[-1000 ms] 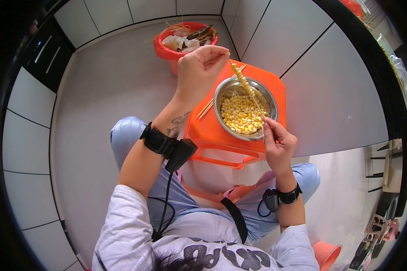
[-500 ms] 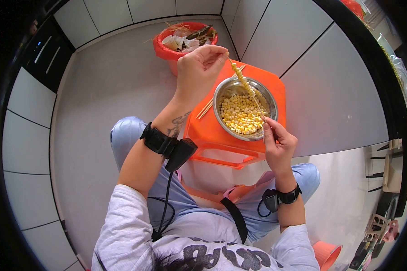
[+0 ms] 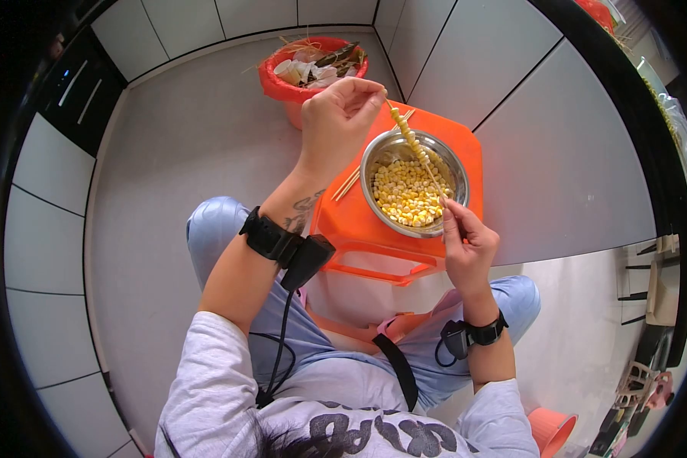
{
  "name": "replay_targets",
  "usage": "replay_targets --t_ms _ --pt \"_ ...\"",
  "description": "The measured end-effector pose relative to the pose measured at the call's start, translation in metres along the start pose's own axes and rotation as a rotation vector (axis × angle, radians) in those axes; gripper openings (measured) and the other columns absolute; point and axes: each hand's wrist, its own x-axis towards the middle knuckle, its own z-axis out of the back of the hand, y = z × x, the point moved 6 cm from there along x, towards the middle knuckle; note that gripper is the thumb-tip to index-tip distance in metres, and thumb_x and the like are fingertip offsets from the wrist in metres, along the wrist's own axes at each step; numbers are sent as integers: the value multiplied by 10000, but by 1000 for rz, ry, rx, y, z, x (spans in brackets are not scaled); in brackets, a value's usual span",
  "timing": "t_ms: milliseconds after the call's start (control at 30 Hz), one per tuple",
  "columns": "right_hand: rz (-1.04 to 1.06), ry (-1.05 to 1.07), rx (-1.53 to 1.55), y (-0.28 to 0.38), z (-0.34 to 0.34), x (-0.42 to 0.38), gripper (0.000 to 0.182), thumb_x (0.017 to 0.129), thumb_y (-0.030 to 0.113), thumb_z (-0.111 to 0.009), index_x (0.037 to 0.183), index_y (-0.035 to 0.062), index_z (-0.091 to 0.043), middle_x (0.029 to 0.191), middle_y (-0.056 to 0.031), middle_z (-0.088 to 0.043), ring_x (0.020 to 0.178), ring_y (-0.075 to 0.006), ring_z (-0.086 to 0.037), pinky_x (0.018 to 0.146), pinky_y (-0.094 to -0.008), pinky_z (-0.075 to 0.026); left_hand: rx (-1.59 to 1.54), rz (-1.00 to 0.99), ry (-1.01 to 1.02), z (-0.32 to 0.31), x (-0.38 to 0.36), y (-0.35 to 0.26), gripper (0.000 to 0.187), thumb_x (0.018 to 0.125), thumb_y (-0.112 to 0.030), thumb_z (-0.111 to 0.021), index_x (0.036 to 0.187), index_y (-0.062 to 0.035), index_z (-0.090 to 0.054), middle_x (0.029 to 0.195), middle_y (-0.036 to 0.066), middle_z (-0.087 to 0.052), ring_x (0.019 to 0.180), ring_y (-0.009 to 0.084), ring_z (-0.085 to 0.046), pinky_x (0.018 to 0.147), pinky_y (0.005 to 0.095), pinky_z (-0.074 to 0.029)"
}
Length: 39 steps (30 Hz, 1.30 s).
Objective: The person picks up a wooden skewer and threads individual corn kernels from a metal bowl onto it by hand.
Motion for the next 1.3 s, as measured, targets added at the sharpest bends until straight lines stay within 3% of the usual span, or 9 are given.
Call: replay_targets --t_ms 267,333,367,433,633,1167,1233,1267,1300 --pt "-22 15 -18 -3 -1 -1 170 891 43 -617 1021 -58 -662 745 -60 -666 649 -34 -569 580 -188 -469 -35 45 48 -4 -1 1 141 894 -60 -602 984 45 -630 938 100 -691 884 123 -660 803 232 -532" --pt "9 -8 1 -1 0 0 170 889 40 -619 1023 -57 -662 739 -60 -665 652 -36 -573 586 -189 -473 -515 344 75 -7 -1 13 157 901 -87 -595 994 37 -624 978 121 -678 915 159 -658 836 265 -543" --pt "8 -8 0 -1 1 0 170 889 40 -619 1023 -57 -662 739 -60 -665 652 -36 -573 586 -189 -473 -515 344 75 -4 2 13 157 901 -87 -595 994 37 -624 978 121 -678 915 159 -658 836 265 -543" --pt "19 2 -6 0 1 1 171 886 37 -621 1026 -53 -662 738 -64 -667 654 -37 -576 590 -190 -476 -796 574 155 -8 -1 23 180 901 -118 -598 1015 19 -616 1009 139 -659 946 197 -649 884 307 -540" --pt "60 9 -14 5 2 2 173 881 32 -626 1029 -48 -664 753 -86 -679 662 -42 -587 595 -194 -482 -936 775 111 -13 -10 35 223 886 -143 -623 1049 7 -600 1026 140 -642 982 216 -628 935 345 -515" --pt "69 15 -36 -2 4 0 158 873 17 -629 1009 -56 -665 721 -77 -668 619 -39 -568 553 -191 -463 -781 656 300 -24 -13 35 211 896 -164 -624 1047 -16 -633 987 92 -665 930 190 -648 883 331 -530" --pt "42 -18 -13 -6 6 2 155 876 21 -626 1004 -58 -664 687 -46 -639 594 -28 -532 533 -181 -436 -687 602 279 -21 -10 29 182 866 -172 -667 948 -9 -669 972 82 -661 921 181 -638 828 294 -532" --pt "40 -20 -15 -6 6 3 155 876 21 -626 1004 -58 -664 687 -46 -639 594 -28 -532 533 -181 -436 -689 604 282 -24 -11 23 182 866 -172 -667 948 -9 -669 972 82 -661 921 181 -638 828 294 -532" --pt "21 -54 0 -6 7 4 154 879 27 -625 1002 -57 -665 673 -32 -623 585 -24 -516 524 -177 -422 -469 535 363 -27 -14 15 217 868 -179 -668 1009 -15 -655 980 80 -664 918 170 -641 841 294 -525"
